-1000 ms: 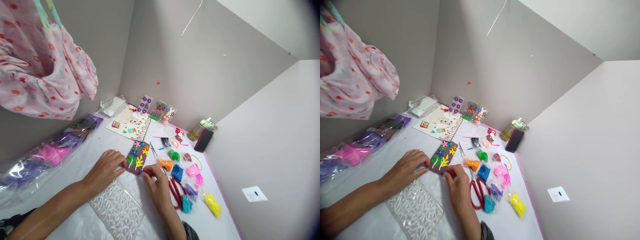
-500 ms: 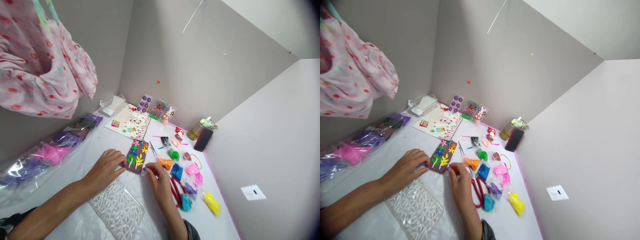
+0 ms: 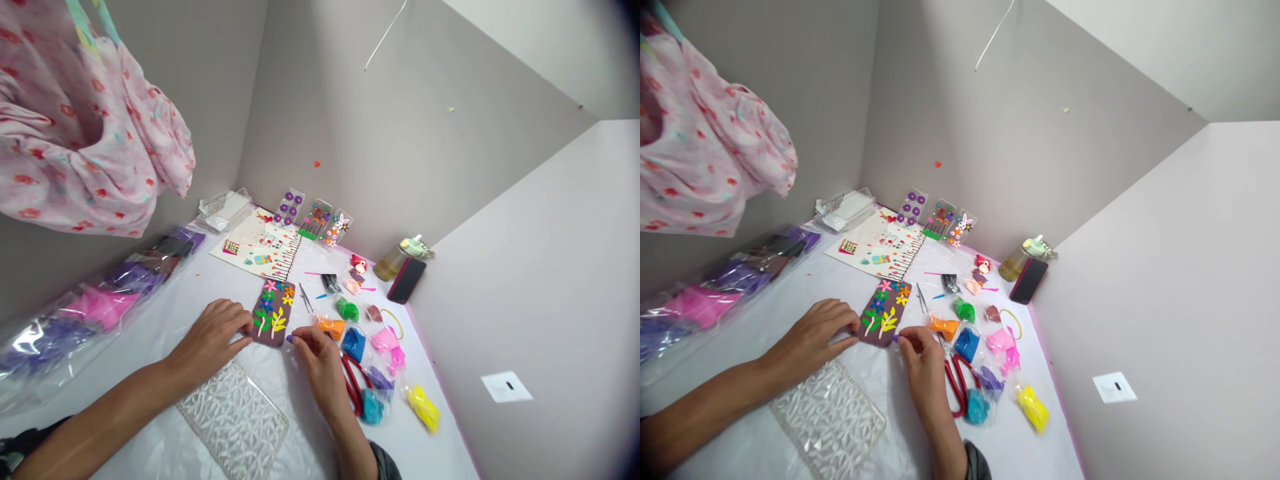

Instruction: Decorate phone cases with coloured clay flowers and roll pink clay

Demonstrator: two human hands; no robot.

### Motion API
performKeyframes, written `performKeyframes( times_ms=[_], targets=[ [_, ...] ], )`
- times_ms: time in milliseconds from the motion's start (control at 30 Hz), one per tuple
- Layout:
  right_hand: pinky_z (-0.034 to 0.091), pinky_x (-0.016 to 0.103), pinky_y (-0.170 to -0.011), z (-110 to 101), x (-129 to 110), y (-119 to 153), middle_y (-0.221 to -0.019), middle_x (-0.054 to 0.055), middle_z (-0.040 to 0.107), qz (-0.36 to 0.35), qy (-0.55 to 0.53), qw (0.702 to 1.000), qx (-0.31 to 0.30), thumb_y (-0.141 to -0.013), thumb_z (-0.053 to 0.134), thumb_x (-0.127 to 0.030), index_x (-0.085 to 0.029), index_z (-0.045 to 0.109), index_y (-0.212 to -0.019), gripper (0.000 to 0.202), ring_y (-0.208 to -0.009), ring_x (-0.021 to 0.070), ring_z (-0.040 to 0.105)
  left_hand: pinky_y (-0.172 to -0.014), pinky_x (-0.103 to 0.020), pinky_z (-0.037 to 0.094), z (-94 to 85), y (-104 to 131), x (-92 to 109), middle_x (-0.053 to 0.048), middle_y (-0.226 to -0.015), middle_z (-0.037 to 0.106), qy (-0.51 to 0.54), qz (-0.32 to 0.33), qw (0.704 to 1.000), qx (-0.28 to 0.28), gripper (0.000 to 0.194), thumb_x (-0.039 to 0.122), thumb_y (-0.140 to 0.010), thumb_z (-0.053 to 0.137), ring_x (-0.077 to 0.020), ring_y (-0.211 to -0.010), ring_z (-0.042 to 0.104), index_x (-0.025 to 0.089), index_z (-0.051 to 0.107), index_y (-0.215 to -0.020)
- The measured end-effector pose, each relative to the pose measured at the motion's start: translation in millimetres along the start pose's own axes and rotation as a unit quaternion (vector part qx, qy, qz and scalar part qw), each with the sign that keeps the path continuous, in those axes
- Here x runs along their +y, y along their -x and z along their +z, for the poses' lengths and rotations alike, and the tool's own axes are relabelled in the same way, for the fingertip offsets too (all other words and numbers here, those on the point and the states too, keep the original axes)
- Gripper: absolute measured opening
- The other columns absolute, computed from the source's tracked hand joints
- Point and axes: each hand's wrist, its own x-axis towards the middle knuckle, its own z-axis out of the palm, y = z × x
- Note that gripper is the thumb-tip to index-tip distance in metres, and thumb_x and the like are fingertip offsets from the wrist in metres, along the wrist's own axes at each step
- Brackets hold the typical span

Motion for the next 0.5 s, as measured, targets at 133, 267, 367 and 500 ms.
performKeyframes(
  times_ms=[133, 267, 367, 500],
  targets=[
    [0.053, 0.032, -0.073, 4.2, -3.3, 1.9, -0.089, 0.007, 0.076, -0.005, 0.005, 1.0, 0.003, -0.091, 0.063, -0.028, -0.017, 0.077, -0.105, 0.023, -0.08, 0.0228, 0.07, -0.089, -0.04, 0.04, 5.3, -0.5, -1.0, 0.0, -0.092, 0.066, 0.016, -0.007, 1.0, 0.015, 0.008, 0.023, -0.094, 0.066, -0.0259, -0.095, 0.057, 0.024, 0.063, -0.088],
    [0.052, 0.031, -0.074, -0.8, -14.5, 5.4, -0.086, 0.005, 0.074, -0.031, 0.022, 0.999, 0.008, -0.088, 0.067, -0.025, -0.021, 0.08, -0.088, 0.014, -0.08, 0.0218, 0.069, -0.085, -0.039, 0.041, 7.6, -2.5, -0.5, 0.001, -0.088, 0.064, 0.044, -0.03, 0.997, 0.047, 0.011, 0.023, -0.089, 0.071, -0.026, -0.09, 0.058, 0.024, 0.06, -0.086],
    [0.056, 0.027, -0.067, -6.9, -18.2, 12.8, -0.082, 0.004, 0.075, -0.041, -0.031, 0.997, 0.05, -0.094, 0.067, -0.03, -0.022, 0.077, -0.088, 0.015, -0.072, 0.0196, 0.071, -0.083, -0.041, 0.045, 5.0, 6.0, 15.3, -0.002, -0.092, 0.065, 0.073, -0.072, 0.99, 0.098, 0.016, 0.033, -0.089, 0.073, -0.0276, -0.09, 0.06, 0.024, 0.059, -0.091],
    [0.061, 0.025, -0.055, 8.2, -15.8, 36.9, -0.073, 0.002, 0.076, -0.196, -0.036, 0.976, 0.09, -0.1, 0.066, -0.031, -0.024, 0.076, -0.093, 0.014, -0.06, 0.0193, 0.074, -0.107, -0.045, 0.05, 15.3, 26.5, 60.5, -0.006, -0.122, 0.073, 0.47, -0.231, 0.842, 0.128, 0.04, 0.057, -0.089, 0.074, -0.0338, -0.126, 0.063, 0.03, 0.068, -0.119]
  ],
)
